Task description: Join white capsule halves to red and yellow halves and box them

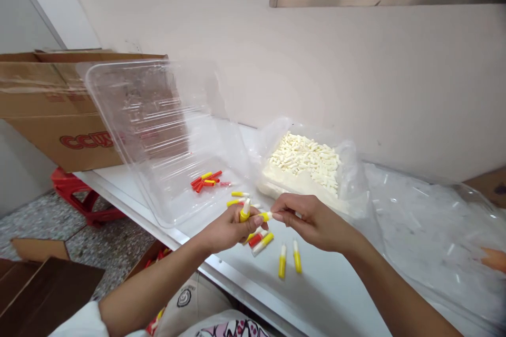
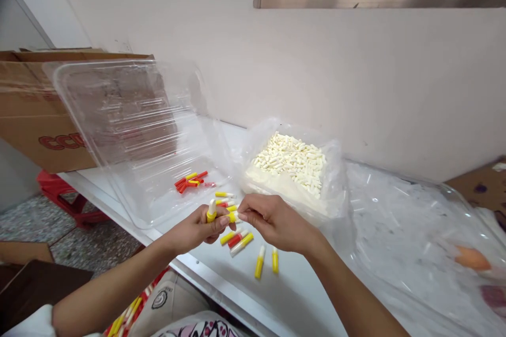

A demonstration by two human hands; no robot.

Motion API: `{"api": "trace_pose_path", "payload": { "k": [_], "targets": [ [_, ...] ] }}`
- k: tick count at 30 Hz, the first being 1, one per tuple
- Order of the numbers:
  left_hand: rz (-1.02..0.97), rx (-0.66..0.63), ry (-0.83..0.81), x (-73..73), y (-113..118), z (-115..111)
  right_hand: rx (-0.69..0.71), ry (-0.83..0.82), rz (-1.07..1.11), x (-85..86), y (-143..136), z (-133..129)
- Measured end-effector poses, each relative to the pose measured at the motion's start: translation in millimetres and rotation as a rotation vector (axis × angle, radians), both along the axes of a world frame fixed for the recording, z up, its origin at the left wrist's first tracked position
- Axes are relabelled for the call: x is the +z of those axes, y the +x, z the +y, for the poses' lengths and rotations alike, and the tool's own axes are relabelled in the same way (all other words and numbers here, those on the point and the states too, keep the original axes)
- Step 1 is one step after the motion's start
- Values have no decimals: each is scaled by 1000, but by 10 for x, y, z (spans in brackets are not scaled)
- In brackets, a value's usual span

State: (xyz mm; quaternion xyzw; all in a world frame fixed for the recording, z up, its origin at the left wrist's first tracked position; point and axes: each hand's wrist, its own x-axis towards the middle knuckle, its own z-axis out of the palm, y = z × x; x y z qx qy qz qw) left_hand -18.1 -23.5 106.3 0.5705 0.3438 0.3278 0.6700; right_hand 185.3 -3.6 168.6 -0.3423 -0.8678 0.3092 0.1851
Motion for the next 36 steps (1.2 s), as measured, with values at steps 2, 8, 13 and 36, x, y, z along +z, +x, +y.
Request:
{"api": "trace_pose_path", "payload": {
  "k": [2,8,13,36],
  "targets": [
    [58,-3,64,12,5,-33,-4,-31,-4,-30,-2,-32],
    [330,26,503,-36,25,-103,-126,-485,228,-353,9,-82],
    [502,7,767,-132,27,-35,-240,-611,362,-558,-65,-77],
    [1431,349,306,-734,-926,1692,-638,-118,-530,-848,827,1884]
  ]
}}
